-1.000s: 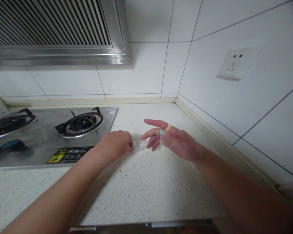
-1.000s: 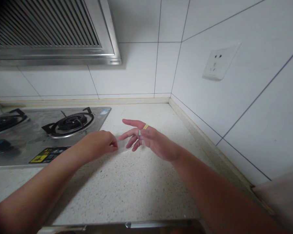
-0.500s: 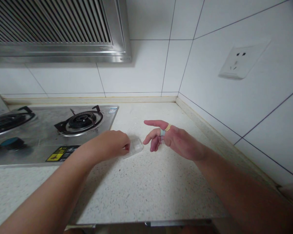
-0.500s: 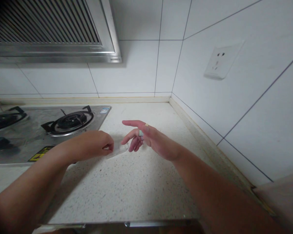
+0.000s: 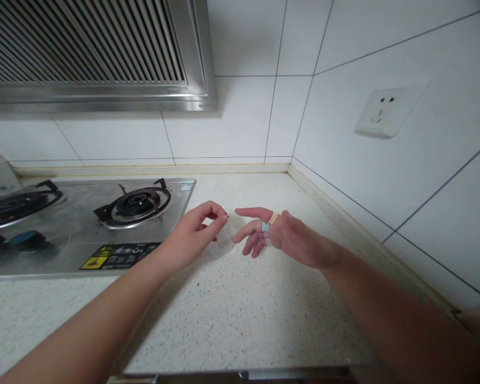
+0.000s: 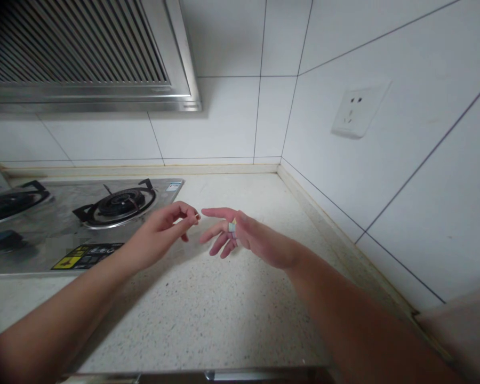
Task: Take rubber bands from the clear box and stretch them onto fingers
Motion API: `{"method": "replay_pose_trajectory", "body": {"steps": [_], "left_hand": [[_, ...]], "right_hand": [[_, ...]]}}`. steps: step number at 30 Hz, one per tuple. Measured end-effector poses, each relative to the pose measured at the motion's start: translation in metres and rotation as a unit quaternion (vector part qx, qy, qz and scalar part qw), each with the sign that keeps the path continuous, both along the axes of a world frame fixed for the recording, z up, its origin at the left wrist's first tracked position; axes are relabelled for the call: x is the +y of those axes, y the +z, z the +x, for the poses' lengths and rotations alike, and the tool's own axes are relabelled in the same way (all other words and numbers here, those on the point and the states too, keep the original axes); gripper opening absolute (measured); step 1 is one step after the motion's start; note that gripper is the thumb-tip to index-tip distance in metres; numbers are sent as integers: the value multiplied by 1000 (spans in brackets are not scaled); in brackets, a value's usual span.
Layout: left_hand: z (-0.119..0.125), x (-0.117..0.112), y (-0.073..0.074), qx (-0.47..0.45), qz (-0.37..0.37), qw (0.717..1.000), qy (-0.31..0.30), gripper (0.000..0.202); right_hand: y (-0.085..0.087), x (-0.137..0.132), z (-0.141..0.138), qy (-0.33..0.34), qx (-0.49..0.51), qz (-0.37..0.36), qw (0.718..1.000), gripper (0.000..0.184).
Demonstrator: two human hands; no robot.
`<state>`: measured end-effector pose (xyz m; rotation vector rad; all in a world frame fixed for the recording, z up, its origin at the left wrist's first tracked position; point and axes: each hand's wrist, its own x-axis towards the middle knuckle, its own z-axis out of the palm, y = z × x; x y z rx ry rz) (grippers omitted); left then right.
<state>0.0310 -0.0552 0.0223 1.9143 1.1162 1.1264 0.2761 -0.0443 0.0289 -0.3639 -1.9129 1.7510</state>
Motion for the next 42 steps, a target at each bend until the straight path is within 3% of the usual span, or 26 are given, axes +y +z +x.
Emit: {"method": "replay_pose_trajectory", "body": {"steps": [4,8,16,25,35,42], "left_hand": [[14,-2,-8,-136,-77,987,-49,23],[16,-4,-4,-183,-82,979,-36,20],[12,-3,-9,-169,-34,985,-32,16],[10,-3,-7,-202,-55,978,-4,14],[9,-1,-6,-233,-98,966,-50,20],[13,-4,-12,-187,-84,977,-58,18]], "right_hand": [[-2,1,-2,14,-55,24,998,82],[-3,1,-3,5,-58,35,998,79],[-4,-1,-5,15,-71,32,997,82],[-4,1,-5,20,-82,33,996,89],[-4,-1,-4,36,-80,39,995,84],[-7,-2,-6,80,-88,30,992,84]]}}
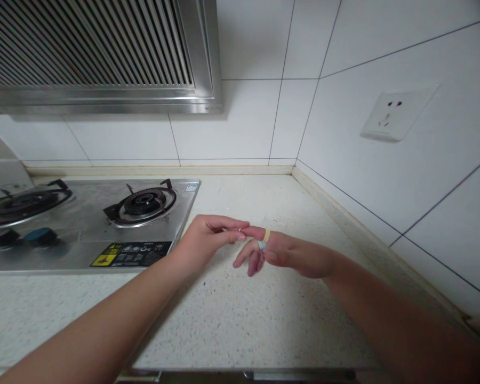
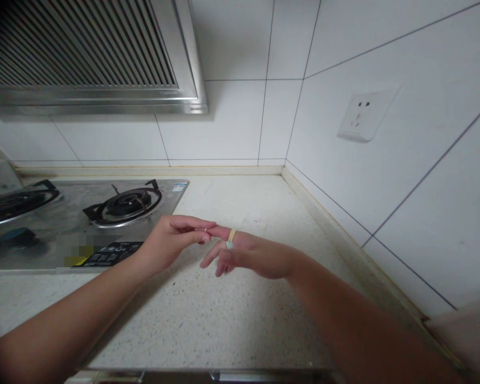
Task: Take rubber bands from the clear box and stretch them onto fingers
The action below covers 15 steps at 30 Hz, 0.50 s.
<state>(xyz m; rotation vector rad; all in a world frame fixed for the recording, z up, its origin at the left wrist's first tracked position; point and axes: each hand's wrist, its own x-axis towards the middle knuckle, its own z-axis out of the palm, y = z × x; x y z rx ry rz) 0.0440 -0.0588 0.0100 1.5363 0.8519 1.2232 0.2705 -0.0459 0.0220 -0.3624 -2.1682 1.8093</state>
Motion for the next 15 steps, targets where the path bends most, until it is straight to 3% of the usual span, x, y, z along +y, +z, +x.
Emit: {"method": "replay_pose_trajectory", "body": {"steps": [6,10,15], "left_hand": [[12,-14,0,39,45,995,-85,29],[5,-11,3,74,83,993,-34,46],[-10,-6,6,132,120,984,-4,22]], "right_hand": [[5,-8,-10,19,-25,47,998,56],[6,-8,-8,3,10,50,999,66],[7,-7,-2,-16,16,35,999,70]]}}
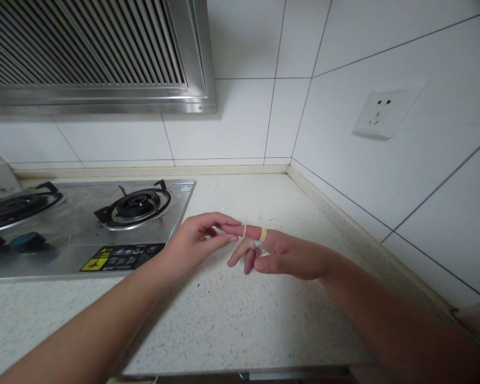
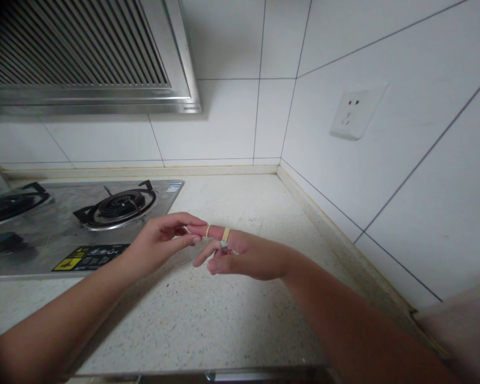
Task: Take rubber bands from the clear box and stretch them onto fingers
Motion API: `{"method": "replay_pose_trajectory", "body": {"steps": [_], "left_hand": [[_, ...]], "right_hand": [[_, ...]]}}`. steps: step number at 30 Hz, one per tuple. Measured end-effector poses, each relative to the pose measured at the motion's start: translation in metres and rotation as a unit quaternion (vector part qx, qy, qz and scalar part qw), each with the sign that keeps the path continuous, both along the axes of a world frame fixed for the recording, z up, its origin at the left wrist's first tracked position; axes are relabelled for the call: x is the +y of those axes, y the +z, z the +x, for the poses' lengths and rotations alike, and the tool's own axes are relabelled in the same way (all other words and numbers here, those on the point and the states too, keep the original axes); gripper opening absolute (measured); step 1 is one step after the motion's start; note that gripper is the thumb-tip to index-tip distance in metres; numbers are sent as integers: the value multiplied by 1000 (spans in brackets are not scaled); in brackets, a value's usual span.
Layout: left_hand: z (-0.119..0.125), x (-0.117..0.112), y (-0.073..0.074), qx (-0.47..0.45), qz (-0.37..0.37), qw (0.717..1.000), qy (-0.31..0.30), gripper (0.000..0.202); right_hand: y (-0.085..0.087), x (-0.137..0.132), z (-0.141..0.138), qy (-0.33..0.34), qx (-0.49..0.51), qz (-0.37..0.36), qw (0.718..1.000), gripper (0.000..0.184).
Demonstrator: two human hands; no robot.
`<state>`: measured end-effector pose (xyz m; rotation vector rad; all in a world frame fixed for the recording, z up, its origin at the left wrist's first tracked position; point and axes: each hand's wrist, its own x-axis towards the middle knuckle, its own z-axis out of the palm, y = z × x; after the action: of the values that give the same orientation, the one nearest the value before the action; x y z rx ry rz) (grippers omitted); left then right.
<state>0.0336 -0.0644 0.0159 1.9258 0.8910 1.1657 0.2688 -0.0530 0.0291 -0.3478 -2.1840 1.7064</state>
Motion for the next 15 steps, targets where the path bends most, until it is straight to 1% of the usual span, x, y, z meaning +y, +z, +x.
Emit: {"method": "replay_pose_trajectory", "body": {"steps": [3,5,7,9,12,15], "left_hand": [[1,-3,1,13,21,1000,1,20],[4,-6,3,25,59,998,-6,21],[5,-6,5,41,114,992,-18,20],[5,-6,7,68,169,983,-33,21],[6,-5,7,127,243,959,-70,26],[9,-6,4,159,281,941,-103,33]], "right_hand": [[1,-2,-1,5,-20,13,1000,71],[2,-4,-3,-3,-44,31,999,71],[3,-7,-5,-20,-74,60,995,67],[4,-10,-7,-35,-96,93,990,58],[2,-12,-11,-40,-130,137,981,40],[-2,-13,-14,-42,-156,181,970,30]]}}
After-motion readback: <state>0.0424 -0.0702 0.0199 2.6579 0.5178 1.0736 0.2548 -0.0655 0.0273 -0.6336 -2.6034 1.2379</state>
